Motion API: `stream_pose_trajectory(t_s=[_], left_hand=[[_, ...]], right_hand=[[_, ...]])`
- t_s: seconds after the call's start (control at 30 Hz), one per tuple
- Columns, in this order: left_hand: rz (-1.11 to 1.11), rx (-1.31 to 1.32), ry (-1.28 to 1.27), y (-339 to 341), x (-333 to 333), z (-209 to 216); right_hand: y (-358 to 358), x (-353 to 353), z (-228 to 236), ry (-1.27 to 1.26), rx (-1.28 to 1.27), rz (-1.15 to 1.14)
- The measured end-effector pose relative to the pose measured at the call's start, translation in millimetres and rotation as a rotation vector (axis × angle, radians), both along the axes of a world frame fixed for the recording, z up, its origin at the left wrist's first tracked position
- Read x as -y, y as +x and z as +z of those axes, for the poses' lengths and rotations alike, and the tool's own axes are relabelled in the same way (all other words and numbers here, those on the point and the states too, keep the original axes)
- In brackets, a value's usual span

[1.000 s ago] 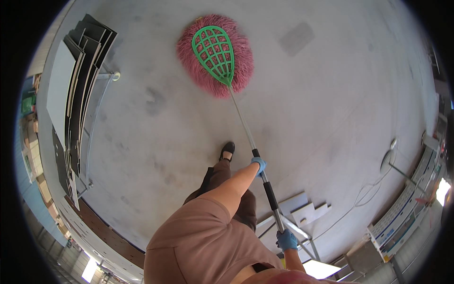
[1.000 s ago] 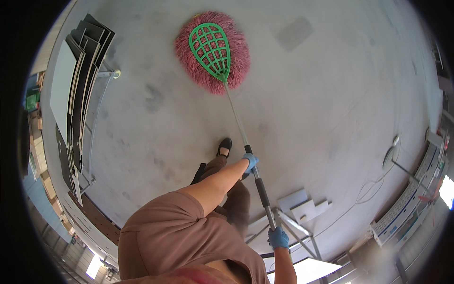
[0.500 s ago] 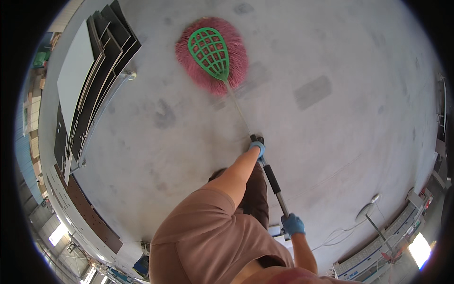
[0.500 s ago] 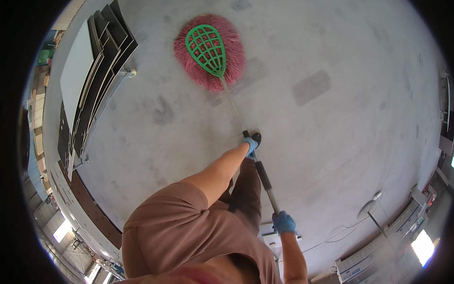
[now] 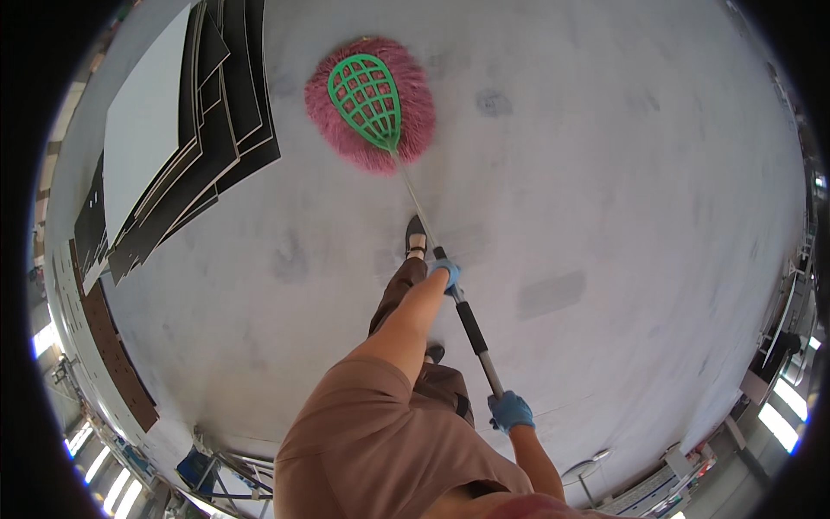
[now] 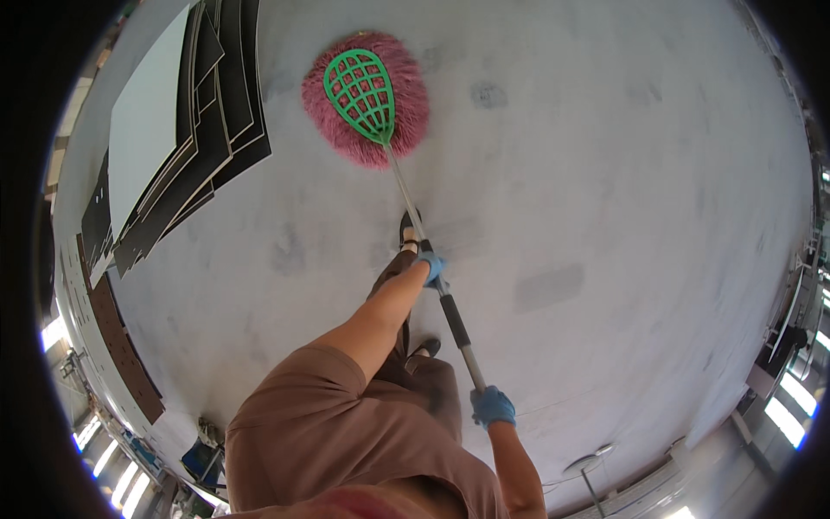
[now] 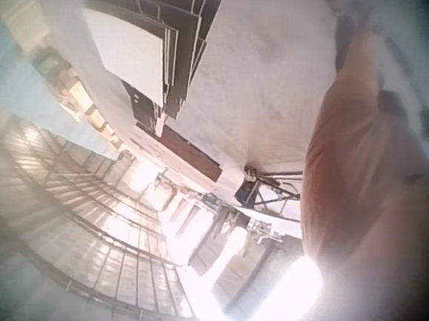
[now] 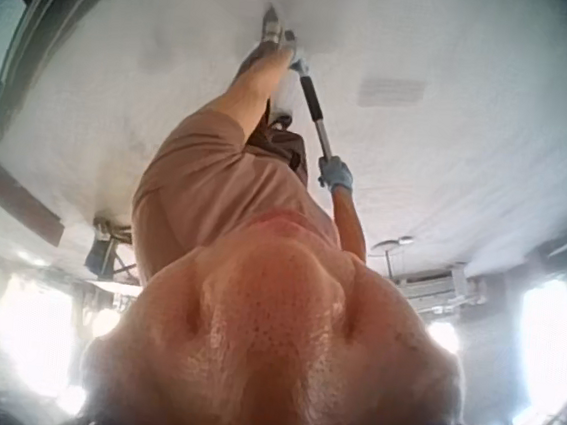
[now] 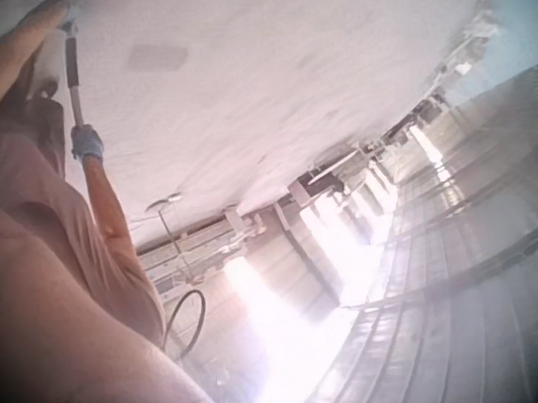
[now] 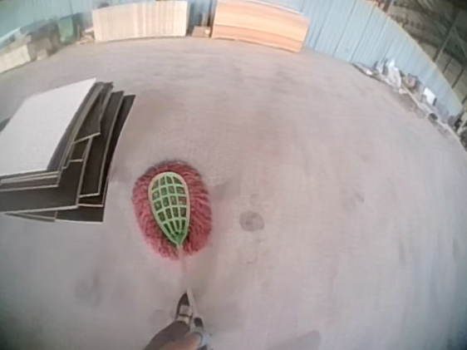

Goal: The person discards a yellow sponge into a green bin, then picks up a mop and sweeps a large concrete floor in a workshop. The person squats to scrape debris from a crack in the floor with a small tool, then resumes sweeping the area.

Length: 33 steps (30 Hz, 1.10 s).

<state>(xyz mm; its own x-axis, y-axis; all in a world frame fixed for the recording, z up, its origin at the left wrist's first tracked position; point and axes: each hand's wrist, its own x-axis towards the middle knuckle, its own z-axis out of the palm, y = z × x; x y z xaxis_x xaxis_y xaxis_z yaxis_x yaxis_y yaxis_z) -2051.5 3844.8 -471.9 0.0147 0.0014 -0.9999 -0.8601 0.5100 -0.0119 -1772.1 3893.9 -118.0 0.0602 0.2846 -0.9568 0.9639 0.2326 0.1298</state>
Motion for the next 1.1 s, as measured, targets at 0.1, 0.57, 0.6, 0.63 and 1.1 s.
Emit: stream_pose_trajectory(t_s=[0.1,0.57,0.6,0.63,1.1], left_hand=[[-0.102,-0.314,-0.225,-90,-21,7],[0.28,-0.433,-0.027,-266,-185,144],[0.29,-0.518,-0.025,-243,-205,157],[0.485,-0.361,-0.014,-234,-222,167],[-1.461,-0.566,0.264,-433,-340,68]], right_hand=[[-109,-34,-22,0.047,-0.057,0.143],[-310,-260,75,-0.216,-0.237,-0.077],[-306,-283,81,-0.133,-0.175,0.086],[-291,-297,89,-0.114,-0.206,0.207],[-556,-407,70,-0.029,-0.045,0.524]])
